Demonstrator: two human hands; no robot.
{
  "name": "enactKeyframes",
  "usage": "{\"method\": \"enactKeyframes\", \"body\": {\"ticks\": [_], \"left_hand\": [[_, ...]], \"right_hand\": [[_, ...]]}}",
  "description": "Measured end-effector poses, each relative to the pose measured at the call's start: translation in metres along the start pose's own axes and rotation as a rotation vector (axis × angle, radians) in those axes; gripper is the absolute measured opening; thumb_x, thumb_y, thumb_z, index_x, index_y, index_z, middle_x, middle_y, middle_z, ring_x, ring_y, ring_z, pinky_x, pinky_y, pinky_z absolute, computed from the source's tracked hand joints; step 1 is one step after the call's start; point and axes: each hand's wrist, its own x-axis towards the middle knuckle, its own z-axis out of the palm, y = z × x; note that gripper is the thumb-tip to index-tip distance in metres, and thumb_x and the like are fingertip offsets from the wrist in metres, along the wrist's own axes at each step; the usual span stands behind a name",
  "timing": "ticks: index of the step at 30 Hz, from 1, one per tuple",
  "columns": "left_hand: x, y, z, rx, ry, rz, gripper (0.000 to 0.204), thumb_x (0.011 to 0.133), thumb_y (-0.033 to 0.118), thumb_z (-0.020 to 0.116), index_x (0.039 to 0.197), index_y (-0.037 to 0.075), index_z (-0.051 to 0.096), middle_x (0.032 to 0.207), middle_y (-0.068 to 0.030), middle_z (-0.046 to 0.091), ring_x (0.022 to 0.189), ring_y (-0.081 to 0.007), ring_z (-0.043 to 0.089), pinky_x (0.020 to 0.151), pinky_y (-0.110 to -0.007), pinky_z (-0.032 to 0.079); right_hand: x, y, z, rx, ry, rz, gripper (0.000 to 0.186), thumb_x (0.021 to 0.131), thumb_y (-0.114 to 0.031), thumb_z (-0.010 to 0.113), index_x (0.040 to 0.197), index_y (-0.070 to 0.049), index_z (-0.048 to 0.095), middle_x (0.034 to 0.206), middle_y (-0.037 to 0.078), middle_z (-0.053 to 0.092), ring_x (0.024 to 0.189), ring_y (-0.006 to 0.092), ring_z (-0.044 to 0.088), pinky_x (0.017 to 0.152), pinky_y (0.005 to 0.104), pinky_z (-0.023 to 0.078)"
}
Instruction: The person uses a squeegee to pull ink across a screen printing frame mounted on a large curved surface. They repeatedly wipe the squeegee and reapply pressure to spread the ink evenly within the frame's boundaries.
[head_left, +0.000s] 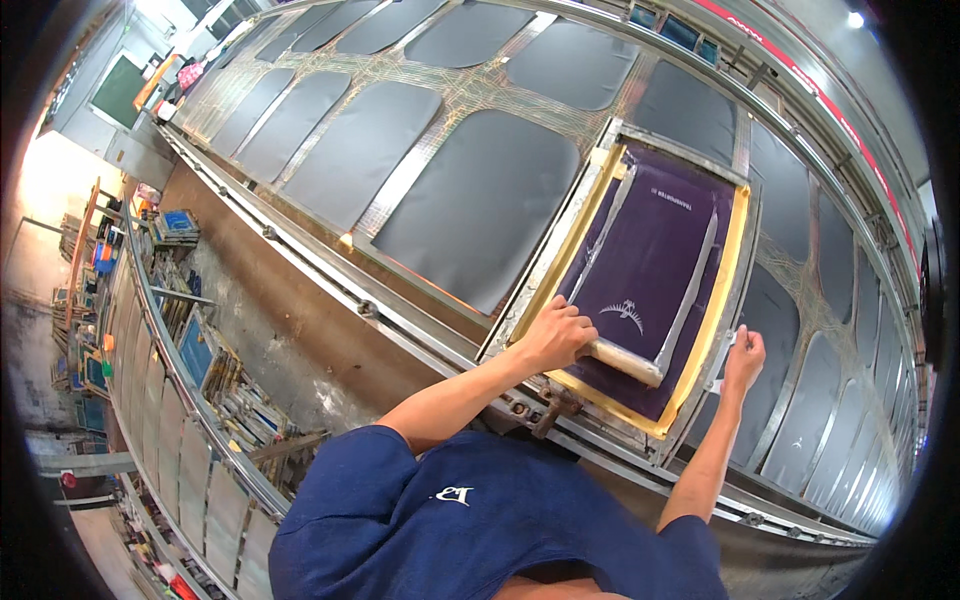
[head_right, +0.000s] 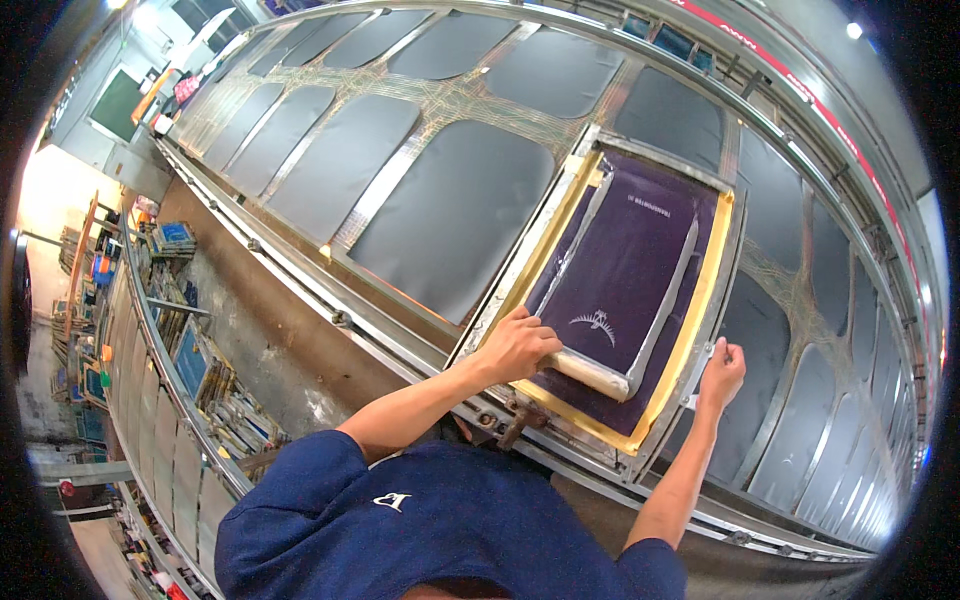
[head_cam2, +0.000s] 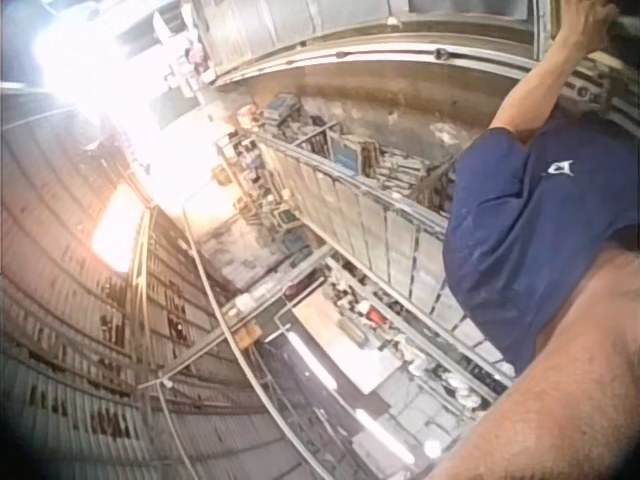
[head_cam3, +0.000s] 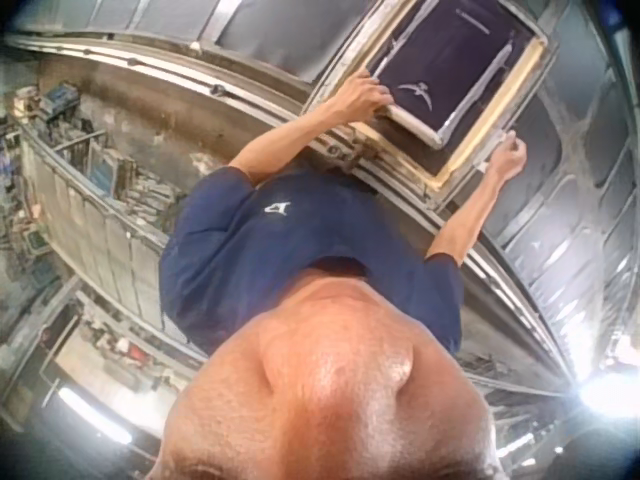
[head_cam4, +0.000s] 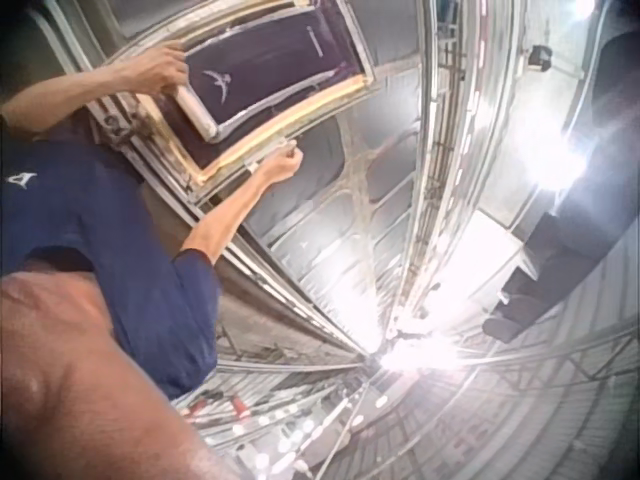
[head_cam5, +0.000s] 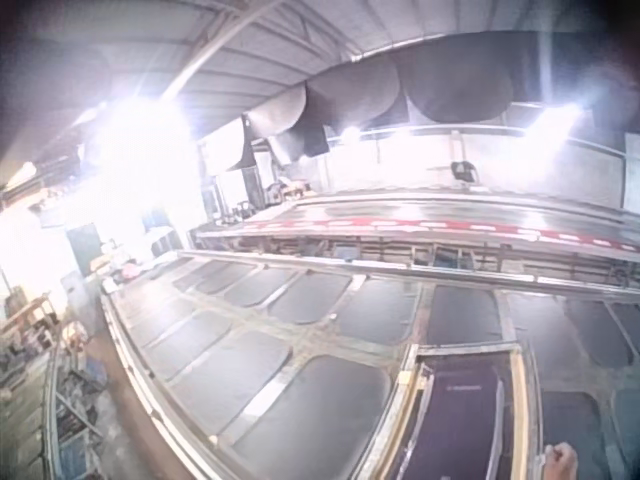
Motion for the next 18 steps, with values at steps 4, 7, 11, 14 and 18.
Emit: {"method": "enactKeyframes", "body": {"ticks": [4, 7, 11, 14, 18], "left_hand": [[-0.016, -0.052, -0.038, 0.083, -0.056, -0.069, 0.031, 0.067, 0.012, 0.079, 0.097, 0.017, 0.074, 0.099, 0.0037, 0.074, 0.095, -0.0183, 0.066, 0.092, -0.037, 0.045], [-0.042, -0.128, -0.071, 0.102, -0.086, -0.127, 0.035, 0.065, 0.012, 0.082, 0.100, 0.019, 0.077, 0.097, 0.0020, 0.076, 0.097, -0.0197, 0.067, 0.090, -0.038, 0.044], [-0.094, -0.222, -0.121, 0.156, -0.012, -0.041, 0.029, 0.066, 0.015, 0.083, 0.094, 0.017, 0.077, 0.090, 0.0019, 0.076, 0.088, -0.0204, 0.069, 0.085, -0.037, 0.046], [-0.127, -0.244, -0.142, 0.152, 0.068, 0.017, 0.029, 0.066, 0.014, 0.083, 0.095, 0.016, 0.076, 0.094, 0.0018, 0.077, 0.086, -0.0194, 0.069, 0.082, -0.036, 0.047], [-0.174, -0.258, -0.137, 0.189, 0.072, 0.072, 0.040, 0.062, 0.008, 0.079, 0.100, 0.015, 0.071, 0.103, 0.0029, 0.074, 0.084, -0.0196, 0.065, 0.080, -0.036, 0.046]], "right_hand": [[-0.031, -0.053, 0.055, 0.097, 0.161, -0.268, 0.033, 0.098, -0.031, 0.067, 0.087, 0.000, 0.064, 0.072, 0.009, 0.060, 0.067, 0.0209, 0.056, 0.066, 0.0395, 0.046], [-0.064, -0.085, 0.134, 0.200, 0.056, -0.205, 0.032, 0.097, -0.030, 0.068, 0.086, 0.000, 0.064, 0.076, 0.010, 0.064, 0.071, 0.0215, 0.060, 0.070, 0.0388, 0.048], [-0.132, -0.146, 0.230, 0.343, 0.049, -0.093, 0.031, 0.095, -0.028, 0.068, 0.084, 0.000, 0.062, 0.075, 0.010, 0.063, 0.071, 0.0209, 0.060, 0.070, 0.0384, 0.048], [-0.146, -0.174, 0.258, 0.312, 0.070, -0.119, 0.031, 0.095, -0.028, 0.067, 0.083, -0.001, 0.060, 0.074, 0.011, 0.063, 0.070, 0.0250, 0.062, 0.069, 0.0395, 0.048], [-0.153, -0.189, 0.267, 0.226, 0.103, -0.146, 0.030, 0.096, -0.030, 0.065, 0.085, -0.002, 0.062, 0.071, 0.013, 0.062, 0.067, 0.0289, 0.064, 0.067, 0.0408, 0.048]]}}
